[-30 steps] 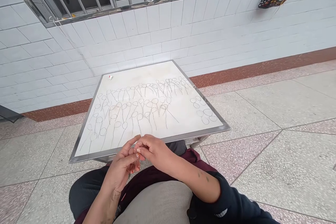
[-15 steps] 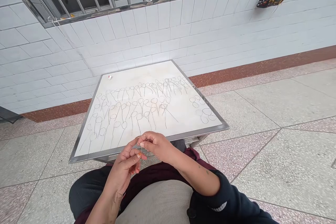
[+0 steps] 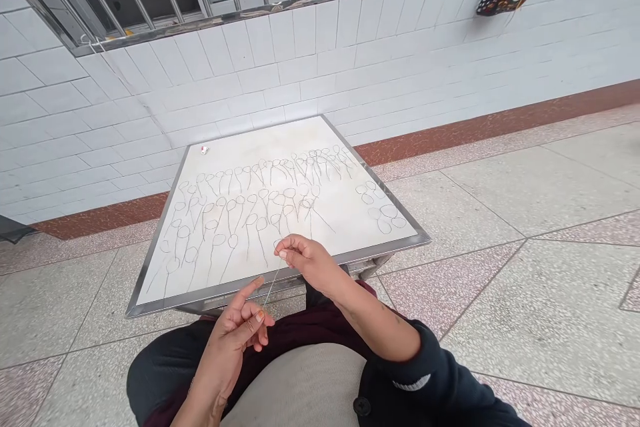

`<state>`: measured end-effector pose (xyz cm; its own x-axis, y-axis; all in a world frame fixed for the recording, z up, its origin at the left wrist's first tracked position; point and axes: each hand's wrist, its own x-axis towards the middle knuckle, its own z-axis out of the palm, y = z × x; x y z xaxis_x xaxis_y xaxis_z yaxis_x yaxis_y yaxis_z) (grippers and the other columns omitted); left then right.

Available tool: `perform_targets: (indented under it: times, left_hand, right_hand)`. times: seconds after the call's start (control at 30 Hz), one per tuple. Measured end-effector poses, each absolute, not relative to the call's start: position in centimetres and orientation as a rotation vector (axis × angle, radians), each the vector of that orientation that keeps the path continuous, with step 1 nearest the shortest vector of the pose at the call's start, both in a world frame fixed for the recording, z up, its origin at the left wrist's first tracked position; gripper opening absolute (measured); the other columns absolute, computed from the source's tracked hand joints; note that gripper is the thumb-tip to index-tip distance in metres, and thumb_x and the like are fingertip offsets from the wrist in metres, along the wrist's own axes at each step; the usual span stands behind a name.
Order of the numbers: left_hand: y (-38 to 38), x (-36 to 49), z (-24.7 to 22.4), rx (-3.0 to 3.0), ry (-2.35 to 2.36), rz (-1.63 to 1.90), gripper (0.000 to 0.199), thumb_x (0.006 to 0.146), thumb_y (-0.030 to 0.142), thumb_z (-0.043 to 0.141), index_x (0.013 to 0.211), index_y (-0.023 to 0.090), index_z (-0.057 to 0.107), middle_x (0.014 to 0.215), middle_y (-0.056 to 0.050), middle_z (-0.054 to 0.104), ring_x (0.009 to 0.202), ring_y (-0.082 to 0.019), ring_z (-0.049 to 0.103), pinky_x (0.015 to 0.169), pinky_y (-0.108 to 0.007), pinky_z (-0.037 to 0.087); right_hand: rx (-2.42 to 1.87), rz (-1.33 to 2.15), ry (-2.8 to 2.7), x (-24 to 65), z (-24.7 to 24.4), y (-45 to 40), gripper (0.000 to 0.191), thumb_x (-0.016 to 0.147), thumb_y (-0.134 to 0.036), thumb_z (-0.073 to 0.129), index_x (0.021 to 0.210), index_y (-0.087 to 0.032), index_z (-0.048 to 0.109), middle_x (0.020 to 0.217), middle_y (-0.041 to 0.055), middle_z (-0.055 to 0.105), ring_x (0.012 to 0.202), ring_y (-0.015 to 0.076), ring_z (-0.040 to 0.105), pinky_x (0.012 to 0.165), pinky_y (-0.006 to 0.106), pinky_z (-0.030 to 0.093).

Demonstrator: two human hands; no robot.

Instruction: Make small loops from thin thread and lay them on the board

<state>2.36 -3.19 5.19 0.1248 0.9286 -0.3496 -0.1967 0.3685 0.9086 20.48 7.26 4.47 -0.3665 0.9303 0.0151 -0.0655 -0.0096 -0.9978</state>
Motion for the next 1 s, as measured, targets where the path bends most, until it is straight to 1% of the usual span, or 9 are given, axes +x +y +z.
perform_targets:
  times: [0.07, 0.17, 0.27, 0.37, 0.43, 0.67, 0.83, 0.93, 1.0]
  left_hand:
    - [-3.3, 2.1, 5.5, 0.823, 1.116, 0.966, 0.057, 0.081, 0.033, 0.063, 0.135, 0.023, 0.046, 0.077, -0.004, 0.065, 0.068, -0.015, 0.058, 0.066, -0.028, 0.044]
    - [-3.1, 2.0, 6.3, 0.799, 1.042, 0.986, 0.056, 0.083, 0.030, 0.061, 0.137, 0.024, 0.044, 0.087, -0.007, 0.067, 0.084, -0.019, 0.059, 0.081, -0.033, 0.043]
    - [-2.6, 2.3, 6.9, 0.739, 0.952, 0.981, 0.054, 0.086, 0.030, 0.056, 0.138, 0.022, 0.042, 0.093, -0.009, 0.066, 0.082, -0.019, 0.059, 0.076, -0.034, 0.044]
    - [-2.1, 2.7, 7.1, 0.698, 0.910, 0.962, 0.052, 0.088, 0.029, 0.053, 0.138, 0.019, 0.041, 0.089, -0.010, 0.066, 0.072, -0.016, 0.057, 0.065, -0.029, 0.043]
    - [-2.0, 2.8, 7.1, 0.717, 0.909, 0.936, 0.052, 0.089, 0.029, 0.052, 0.138, 0.019, 0.039, 0.087, -0.010, 0.067, 0.069, -0.015, 0.057, 0.061, -0.028, 0.041]
    - [-1.6, 1.7, 7.2, 0.880, 0.948, 0.774, 0.057, 0.090, 0.032, 0.050, 0.142, 0.021, 0.030, 0.099, -0.013, 0.070, 0.083, -0.021, 0.062, 0.072, -0.032, 0.040]
    - [-1.6, 1.7, 7.1, 0.974, 1.048, 0.879, 0.060, 0.089, 0.031, 0.052, 0.144, 0.023, 0.028, 0.099, -0.010, 0.070, 0.084, -0.019, 0.060, 0.074, -0.031, 0.039]
    - [-1.5, 2.1, 7.1, 0.817, 0.993, 0.934, 0.065, 0.087, 0.028, 0.057, 0.144, 0.023, 0.026, 0.096, -0.009, 0.068, 0.074, -0.015, 0.058, 0.064, -0.027, 0.039]
    - [-1.4, 2.3, 7.1, 0.706, 0.971, 0.942, 0.064, 0.085, 0.024, 0.059, 0.142, 0.022, 0.031, 0.091, -0.008, 0.068, 0.066, -0.012, 0.054, 0.056, -0.024, 0.035]
  right_hand:
    - [-0.928, 1.529, -1.474, 20.4, 4.7, 7.0, 0.021, 0.082, -0.040, 0.058, 0.088, -0.020, 0.060, 0.083, 0.0005, 0.055, 0.066, 0.0118, 0.044, 0.066, 0.027, 0.038]
    - [-0.871, 1.584, -1.531, 20.1, 5.2, 6.5, 0.021, 0.083, -0.040, 0.058, 0.087, -0.020, 0.060, 0.083, 0.0007, 0.056, 0.066, 0.0115, 0.044, 0.066, 0.027, 0.038]
    - [-0.807, 1.630, -1.561, 19.6, 5.5, 6.0, 0.020, 0.083, -0.039, 0.058, 0.087, -0.019, 0.060, 0.084, 0.0009, 0.057, 0.067, 0.0114, 0.045, 0.067, 0.027, 0.040]
    - [-0.750, 1.635, -1.574, 19.2, 5.6, 5.8, 0.019, 0.085, -0.037, 0.057, 0.088, -0.019, 0.060, 0.084, 0.0013, 0.057, 0.069, 0.0117, 0.046, 0.068, 0.027, 0.041]
    - [-0.726, 1.628, -1.585, 19.2, 5.5, 5.8, 0.018, 0.085, -0.036, 0.056, 0.088, -0.018, 0.060, 0.083, 0.0012, 0.057, 0.069, 0.0117, 0.045, 0.068, 0.027, 0.040]
    - [-0.615, 1.651, -1.619, 19.6, 5.2, 6.1, 0.015, 0.087, -0.032, 0.055, 0.090, -0.018, 0.060, 0.085, 0.0015, 0.057, 0.072, 0.0120, 0.047, 0.068, 0.027, 0.040]
    - [-0.606, 1.656, -1.623, 19.5, 5.0, 6.4, 0.012, 0.087, -0.028, 0.054, 0.091, -0.018, 0.060, 0.086, 0.0015, 0.057, 0.074, 0.0117, 0.049, 0.069, 0.026, 0.041]
    - [-0.603, 1.654, -1.629, 19.5, 4.9, 6.5, 0.011, 0.088, -0.027, 0.054, 0.091, -0.018, 0.060, 0.087, 0.0013, 0.057, 0.075, 0.0115, 0.050, 0.068, 0.025, 0.041]
    - [-0.598, 1.664, -1.629, 19.4, 4.9, 6.4, 0.011, 0.088, -0.026, 0.055, 0.091, -0.018, 0.060, 0.087, 0.0015, 0.058, 0.077, 0.0120, 0.052, 0.069, 0.025, 0.041]
